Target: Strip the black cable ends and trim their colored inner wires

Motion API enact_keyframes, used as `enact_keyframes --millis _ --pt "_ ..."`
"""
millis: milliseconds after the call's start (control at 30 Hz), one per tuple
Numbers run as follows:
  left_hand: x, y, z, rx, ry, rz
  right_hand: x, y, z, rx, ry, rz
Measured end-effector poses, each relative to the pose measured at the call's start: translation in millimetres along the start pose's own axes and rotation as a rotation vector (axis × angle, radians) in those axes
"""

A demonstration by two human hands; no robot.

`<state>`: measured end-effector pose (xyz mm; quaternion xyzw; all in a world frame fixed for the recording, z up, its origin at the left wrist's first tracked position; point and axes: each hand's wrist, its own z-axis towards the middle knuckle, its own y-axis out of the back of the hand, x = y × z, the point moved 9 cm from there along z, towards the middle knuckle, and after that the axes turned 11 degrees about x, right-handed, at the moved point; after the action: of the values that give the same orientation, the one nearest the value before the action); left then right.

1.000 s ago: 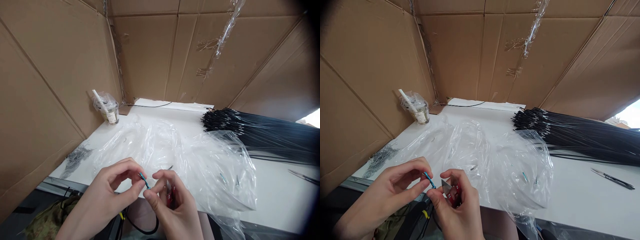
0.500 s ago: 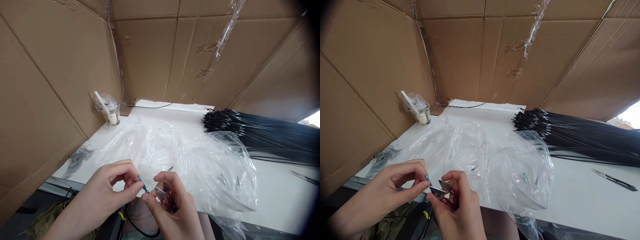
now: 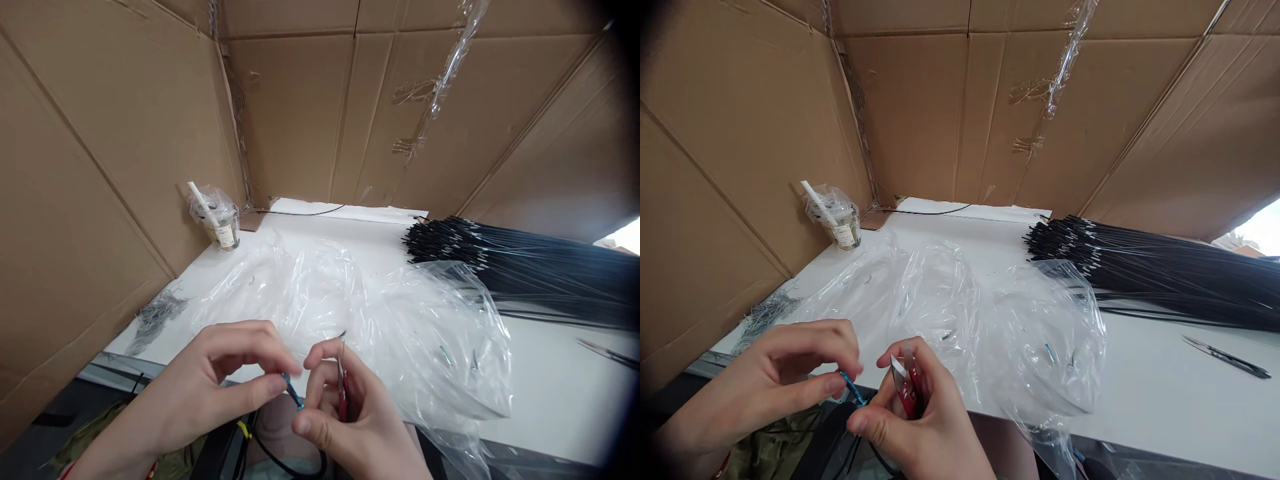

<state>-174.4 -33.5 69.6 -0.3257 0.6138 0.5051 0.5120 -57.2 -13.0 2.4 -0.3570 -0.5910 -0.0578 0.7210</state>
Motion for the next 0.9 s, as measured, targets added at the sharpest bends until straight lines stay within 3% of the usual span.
enact_keyframes --millis 133,367,567,700,900 --pt "-7 -0.2 2 -0.008 -0.103 -0.045 -2 0 -1 0.006 -0.051 0.011" --pt "2 1.3 5 -0.079 -0.070 -0.086 4 0 -4 -0.035 -0.021 -0.008" --pt "17 3.1 4 -0.184 -0.040 -0.184 19 4 -13 -0.248 0.047 -0.192" --pt "25 2.6 2 -0.259 0.055 -0.203 26 6 -19 -0.386 0.122 -0.395" --pt "16 4.8 0 -0.398 0.134 0.004 17 6 -26 -0.561 0.117 -0.624"
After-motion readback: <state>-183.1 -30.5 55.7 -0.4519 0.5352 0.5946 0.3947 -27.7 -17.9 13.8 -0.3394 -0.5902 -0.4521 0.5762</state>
